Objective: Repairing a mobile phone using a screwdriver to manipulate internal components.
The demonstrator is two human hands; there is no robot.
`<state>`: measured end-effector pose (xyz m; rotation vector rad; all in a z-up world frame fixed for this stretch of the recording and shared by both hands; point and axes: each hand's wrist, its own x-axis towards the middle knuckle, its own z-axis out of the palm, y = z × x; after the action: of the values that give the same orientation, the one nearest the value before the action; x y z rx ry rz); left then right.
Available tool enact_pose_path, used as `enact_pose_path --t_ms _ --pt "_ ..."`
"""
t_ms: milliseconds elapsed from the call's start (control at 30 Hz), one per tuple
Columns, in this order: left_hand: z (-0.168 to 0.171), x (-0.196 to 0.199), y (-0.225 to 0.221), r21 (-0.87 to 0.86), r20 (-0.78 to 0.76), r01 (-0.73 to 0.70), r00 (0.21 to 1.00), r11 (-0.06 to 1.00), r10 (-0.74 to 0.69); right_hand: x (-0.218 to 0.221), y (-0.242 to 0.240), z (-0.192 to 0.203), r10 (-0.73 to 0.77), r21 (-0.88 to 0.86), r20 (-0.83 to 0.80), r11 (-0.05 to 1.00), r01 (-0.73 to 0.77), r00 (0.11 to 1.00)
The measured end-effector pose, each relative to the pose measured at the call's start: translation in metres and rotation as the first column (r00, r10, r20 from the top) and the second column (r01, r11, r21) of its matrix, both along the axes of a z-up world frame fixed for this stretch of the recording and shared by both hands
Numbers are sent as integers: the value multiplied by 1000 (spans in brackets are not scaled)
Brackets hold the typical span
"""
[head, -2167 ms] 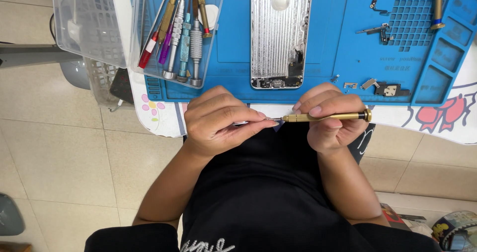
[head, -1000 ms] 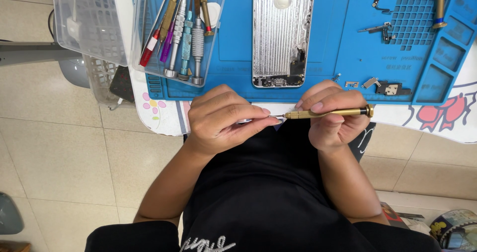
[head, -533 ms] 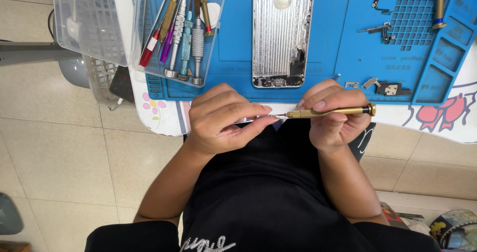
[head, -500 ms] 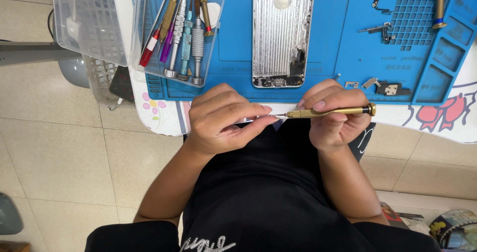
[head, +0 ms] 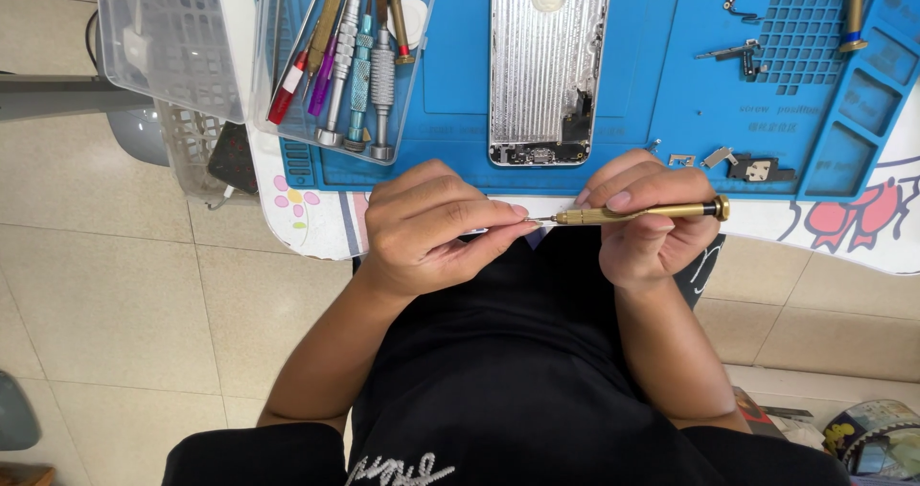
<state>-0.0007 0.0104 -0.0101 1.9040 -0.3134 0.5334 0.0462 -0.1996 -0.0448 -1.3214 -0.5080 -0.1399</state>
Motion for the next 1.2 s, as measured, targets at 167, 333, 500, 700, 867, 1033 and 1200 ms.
enact_pose_path --t_ms 167,333,500,700,867,1033,1200 --pt "-1 0 0 3 4 -2 1000 1000 2 0 -1 -1 0 -4 1 1000 0 1000" --pt "-1 -1 0 8 0 -2 1000 1000 2 0 -1 -1 0 -5 -1 1000 0 1000" --pt "-1 -1 0 5 3 3 1000 1000 -3 0 -1 -1 1 -7 -7 1000 -1 1000" --pt "0 0 0 6 -1 2 1000 1000 -2 -1 -2 1 -3 -26 -23 1000 2 1000" --pt "0 1 1 4 -18 3 1000 1000 -3 -1 -2 0 0 -31 -23 1000 0 1000" --pt "0 0 3 -29 -8 30 1000 999 -30 -3 -3 0 -8 -54 -50 999 5 999" --pt "2 -2 9 -52 -58 47 997 998 -50 0 -4 -13 -49 -55 59 997 52 997"
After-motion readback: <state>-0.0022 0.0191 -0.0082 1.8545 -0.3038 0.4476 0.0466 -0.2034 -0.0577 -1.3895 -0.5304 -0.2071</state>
